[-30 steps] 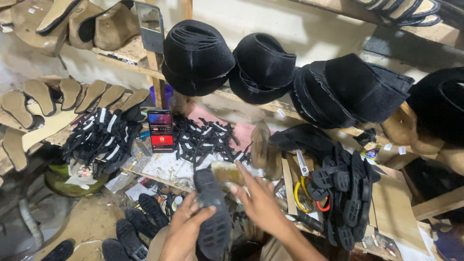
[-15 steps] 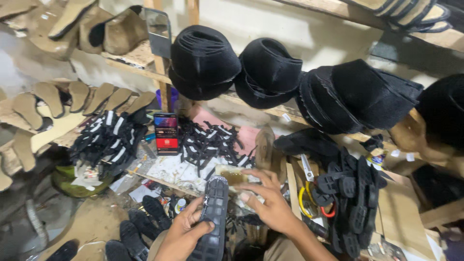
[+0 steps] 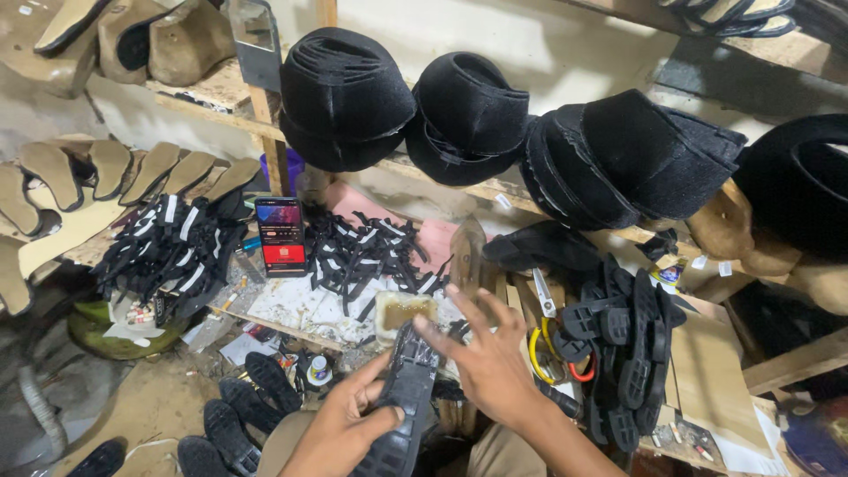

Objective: The person holds a black rubber shoe sole in one hand and spreads glue from a container onto its inner surface with their fingers, working the adhesive over the sole. They finish each sole, set it aside, and pick up the next sole to repeat the gluing.

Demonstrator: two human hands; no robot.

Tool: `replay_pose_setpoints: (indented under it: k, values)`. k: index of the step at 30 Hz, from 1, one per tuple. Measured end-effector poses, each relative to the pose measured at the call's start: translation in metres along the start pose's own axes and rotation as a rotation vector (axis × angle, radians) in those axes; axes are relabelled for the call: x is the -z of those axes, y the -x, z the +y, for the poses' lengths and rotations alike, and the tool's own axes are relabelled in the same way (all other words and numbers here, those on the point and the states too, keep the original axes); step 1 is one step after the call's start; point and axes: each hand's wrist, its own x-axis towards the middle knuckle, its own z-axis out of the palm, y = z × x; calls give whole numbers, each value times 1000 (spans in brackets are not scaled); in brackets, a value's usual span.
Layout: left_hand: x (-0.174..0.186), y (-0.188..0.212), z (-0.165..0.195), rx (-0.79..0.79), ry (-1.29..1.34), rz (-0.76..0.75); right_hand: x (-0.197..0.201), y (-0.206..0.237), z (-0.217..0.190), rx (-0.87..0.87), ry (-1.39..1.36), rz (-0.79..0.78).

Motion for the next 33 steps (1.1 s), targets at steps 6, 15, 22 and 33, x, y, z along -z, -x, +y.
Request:
replay_pose_setpoints:
  k: [6, 15, 22, 33]
  values:
    - [14, -5, -5, -22, 8, 176, -12, 4, -9, 73, -77, -44]
    - [36, -15, -27, -18, 234, 381, -45, -30, 3, -182, -124, -301]
    - [36, -7, -19, -60, 18, 277, -42, -41, 8, -286, -114, -340]
    - [-2, 6, 15, -31, 99, 92, -2, -7, -6, 96, -308, -30]
